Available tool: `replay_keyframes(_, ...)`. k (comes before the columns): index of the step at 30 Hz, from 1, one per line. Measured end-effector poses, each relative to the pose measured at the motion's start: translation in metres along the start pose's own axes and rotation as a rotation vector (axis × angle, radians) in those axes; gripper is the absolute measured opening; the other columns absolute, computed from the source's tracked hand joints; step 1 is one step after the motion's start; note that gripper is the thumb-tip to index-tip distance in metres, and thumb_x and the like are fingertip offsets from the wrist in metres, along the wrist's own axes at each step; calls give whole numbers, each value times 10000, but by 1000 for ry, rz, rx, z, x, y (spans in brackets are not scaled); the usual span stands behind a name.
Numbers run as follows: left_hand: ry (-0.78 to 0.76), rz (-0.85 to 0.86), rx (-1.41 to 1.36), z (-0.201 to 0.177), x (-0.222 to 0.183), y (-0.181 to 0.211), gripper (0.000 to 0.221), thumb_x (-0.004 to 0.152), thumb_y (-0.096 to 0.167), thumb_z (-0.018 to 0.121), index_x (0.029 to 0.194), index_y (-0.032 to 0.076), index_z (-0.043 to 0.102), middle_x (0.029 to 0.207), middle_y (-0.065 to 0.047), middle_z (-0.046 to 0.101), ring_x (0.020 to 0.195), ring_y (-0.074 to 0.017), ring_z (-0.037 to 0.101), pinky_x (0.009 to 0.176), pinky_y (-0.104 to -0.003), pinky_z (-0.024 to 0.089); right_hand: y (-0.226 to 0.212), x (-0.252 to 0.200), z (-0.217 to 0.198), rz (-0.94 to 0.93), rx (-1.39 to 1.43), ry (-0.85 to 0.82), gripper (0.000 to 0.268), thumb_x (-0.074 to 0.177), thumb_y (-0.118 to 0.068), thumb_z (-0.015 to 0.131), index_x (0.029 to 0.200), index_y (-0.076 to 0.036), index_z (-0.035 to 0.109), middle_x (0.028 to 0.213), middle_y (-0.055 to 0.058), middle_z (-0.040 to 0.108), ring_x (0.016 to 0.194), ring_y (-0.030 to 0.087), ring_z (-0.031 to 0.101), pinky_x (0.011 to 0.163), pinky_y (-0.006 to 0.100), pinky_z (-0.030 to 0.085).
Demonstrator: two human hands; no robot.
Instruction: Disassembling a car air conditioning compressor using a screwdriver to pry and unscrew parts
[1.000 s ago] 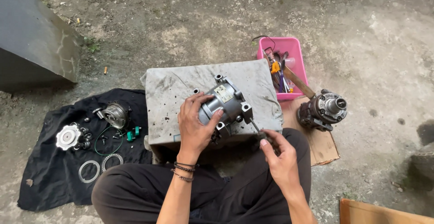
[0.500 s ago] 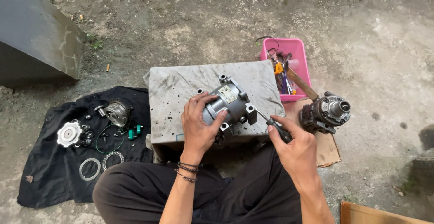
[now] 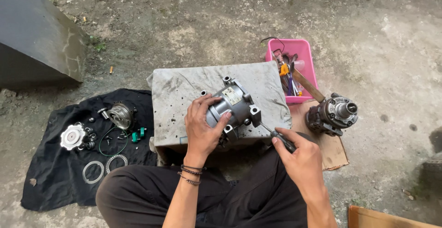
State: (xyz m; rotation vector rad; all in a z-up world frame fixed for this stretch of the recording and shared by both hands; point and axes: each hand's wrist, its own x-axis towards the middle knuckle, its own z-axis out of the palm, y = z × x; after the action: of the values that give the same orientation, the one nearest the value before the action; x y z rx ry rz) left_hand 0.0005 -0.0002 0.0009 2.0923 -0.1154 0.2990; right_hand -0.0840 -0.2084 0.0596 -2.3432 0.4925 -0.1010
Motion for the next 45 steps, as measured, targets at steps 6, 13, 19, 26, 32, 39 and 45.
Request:
replay_keyframes(6,-6,-2,12,0,2,0,427,786,354,768,1165,169,698,1295,-55,609,1251,-247,539,1046,-436,345,4,21,-21,-26,201,-88,462,824,-21,707,1282,-40,645,1016,126,764,923,222,724,820,340,570)
replay_keyframes(13,-66,-119,-62,-4,3,2,472,799,453,782,1203,227,688,1293,-39,603,1302,-315,536,1096,-570,339,-3,43,-37,-170,300,-43,261,778,-95,879,1017,-184,827,835,41,797,800,75,690,732,283,580)
replay_keyframes(19,-54,-110,-68,-2,3,0,480,797,480,780,1199,231,694,1282,-31,607,1296,-304,541,1099,-568,336,-4,55,-26,-118,570,10,319,701,-9,928,986,-48,789,779,107,730,703,88,658,645,210,572)
replay_keyframes(26,-43,-93,-36,1,2,-6,476,781,490,786,1190,264,694,1277,-13,611,1285,-292,548,1080,-551,364,20,41,11,-371,375,92,220,754,-90,898,961,-115,827,827,118,774,788,175,725,716,321,586)
replay_keyframes(32,24,12,18,0,1,0,413,773,371,770,1130,170,715,1268,-38,621,1212,-230,557,1022,-414,365,16,0,35,-714,38,241,274,781,39,801,1049,-9,776,921,88,734,668,149,641,578,248,521)
replay_keyframes(39,41,41,19,-1,1,1,408,777,356,765,1139,177,702,1258,-34,619,1196,-225,563,988,-397,380,17,-12,46,-770,8,279,288,767,104,769,1038,4,761,861,65,696,618,164,608,573,280,497)
replay_keyframes(45,33,30,31,1,1,-2,417,775,381,765,1136,180,709,1251,-24,626,1193,-224,567,998,-409,382,15,-8,51,-773,52,310,297,766,118,767,1045,17,759,847,62,703,623,155,617,584,274,507)
